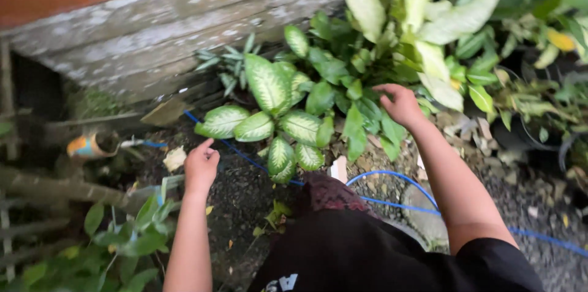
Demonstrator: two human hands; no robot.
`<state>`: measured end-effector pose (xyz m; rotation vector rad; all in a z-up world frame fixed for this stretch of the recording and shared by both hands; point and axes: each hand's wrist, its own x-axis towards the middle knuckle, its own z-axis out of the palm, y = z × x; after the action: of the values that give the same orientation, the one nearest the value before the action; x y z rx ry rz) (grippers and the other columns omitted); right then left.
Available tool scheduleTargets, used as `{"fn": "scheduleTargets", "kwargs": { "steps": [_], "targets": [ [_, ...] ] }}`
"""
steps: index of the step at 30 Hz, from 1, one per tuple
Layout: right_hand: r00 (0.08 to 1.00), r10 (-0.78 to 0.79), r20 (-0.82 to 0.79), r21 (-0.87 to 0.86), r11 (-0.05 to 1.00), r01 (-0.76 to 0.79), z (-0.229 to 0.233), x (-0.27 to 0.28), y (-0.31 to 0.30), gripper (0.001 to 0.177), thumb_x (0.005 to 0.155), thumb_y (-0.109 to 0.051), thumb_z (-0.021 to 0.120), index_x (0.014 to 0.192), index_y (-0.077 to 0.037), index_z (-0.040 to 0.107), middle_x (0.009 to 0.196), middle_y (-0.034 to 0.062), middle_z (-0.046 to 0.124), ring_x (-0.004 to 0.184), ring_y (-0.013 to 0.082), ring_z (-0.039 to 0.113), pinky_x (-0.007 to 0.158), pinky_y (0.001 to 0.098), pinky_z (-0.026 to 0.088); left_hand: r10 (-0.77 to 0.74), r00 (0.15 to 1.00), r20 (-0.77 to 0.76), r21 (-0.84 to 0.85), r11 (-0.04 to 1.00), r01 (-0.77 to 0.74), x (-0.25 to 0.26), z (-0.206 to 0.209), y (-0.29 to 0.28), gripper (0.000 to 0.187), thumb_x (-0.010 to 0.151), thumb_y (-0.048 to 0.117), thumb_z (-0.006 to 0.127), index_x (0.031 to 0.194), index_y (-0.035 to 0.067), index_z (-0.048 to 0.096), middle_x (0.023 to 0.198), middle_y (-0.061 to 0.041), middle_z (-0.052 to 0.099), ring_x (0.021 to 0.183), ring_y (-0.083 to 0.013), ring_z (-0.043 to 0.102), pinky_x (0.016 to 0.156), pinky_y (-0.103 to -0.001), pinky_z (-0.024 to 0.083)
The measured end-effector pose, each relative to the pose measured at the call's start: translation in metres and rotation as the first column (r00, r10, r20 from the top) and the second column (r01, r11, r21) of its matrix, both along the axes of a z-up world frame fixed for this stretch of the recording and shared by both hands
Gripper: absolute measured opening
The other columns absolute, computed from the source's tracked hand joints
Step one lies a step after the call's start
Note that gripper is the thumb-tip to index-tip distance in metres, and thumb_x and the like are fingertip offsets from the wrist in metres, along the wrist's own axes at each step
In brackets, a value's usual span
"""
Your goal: Pulling weeds and grass from potted plants and the surrounding ground in an outdoor garden.
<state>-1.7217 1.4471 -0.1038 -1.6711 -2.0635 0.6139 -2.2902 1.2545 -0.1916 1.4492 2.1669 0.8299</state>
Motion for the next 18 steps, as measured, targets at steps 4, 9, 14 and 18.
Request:
{"fn": "scheduleTargets", "kwargs": {
  "steps": [4, 9, 14, 18],
  "targets": [
    [0.996, -0.083, -0.016, -0.04, 0.996, 0.082, 0.01, 0.037, -0.042, 0.032, 0.095, -0.013, 0.062, 0.125, -0.017, 0.075, 0.121, 0.0146, 0.074, 0.122, 0.0392, 0.064, 0.107, 0.052, 0.047, -0.027, 0.997, -0.066, -0.014, 1.0, 0.026, 0.014, -0.047, 0.036, 0.034, 0.085, 0.026, 0.069, 0.118, 0.022, 0.08, 0.098, -0.008, 0.076, 0.098, -0.0272, 0.072, 0.092, -0.039, 0.057],
    [0.974, -0.223, 0.045, -0.067, 0.972, 0.226, -0.009, 0.115, -0.072, 0.033, 0.094, -0.02, 0.064, 0.125, -0.021, 0.075, 0.122, 0.014, 0.073, 0.121, 0.0395, 0.063, 0.107, 0.0532, 0.048, -0.297, 0.955, -0.003, -0.219, 0.932, 0.289, 0.098, 0.03, 0.083, 0.056, 0.096, 0.023, 0.058, 0.15, 0.01, 0.053, 0.134, -0.029, 0.062, 0.129, -0.0438, 0.056, 0.113, -0.053, 0.044],
    [0.93, -0.365, 0.037, -0.082, 0.927, 0.367, -0.021, 0.178, -0.111, 0.033, 0.096, -0.025, 0.064, 0.127, -0.019, 0.074, 0.121, 0.0147, 0.074, 0.12, 0.04, 0.064, 0.106, 0.0522, 0.048, -0.466, 0.882, 0.076, -0.302, 0.832, 0.465, 0.138, 0.027, 0.114, 0.055, 0.104, 0.041, 0.055, 0.151, 0.013, 0.054, 0.142, -0.025, 0.06, 0.138, -0.0383, 0.052, 0.118, -0.049, 0.039],
    [0.853, -0.521, 0.032, -0.106, 0.847, 0.521, -0.064, 0.224, -0.144, 0.036, 0.094, -0.029, 0.065, 0.128, -0.023, 0.074, 0.119, 0.016, 0.074, 0.118, 0.0417, 0.064, 0.106, 0.0528, 0.049, -0.508, 0.86, 0.049, -0.404, 0.777, 0.483, 0.144, 0.04, 0.131, 0.053, 0.104, 0.048, 0.053, 0.147, 0.018, 0.059, 0.14, -0.02, 0.064, 0.136, -0.034, 0.055, 0.119, -0.047, 0.039]
  ]
}}
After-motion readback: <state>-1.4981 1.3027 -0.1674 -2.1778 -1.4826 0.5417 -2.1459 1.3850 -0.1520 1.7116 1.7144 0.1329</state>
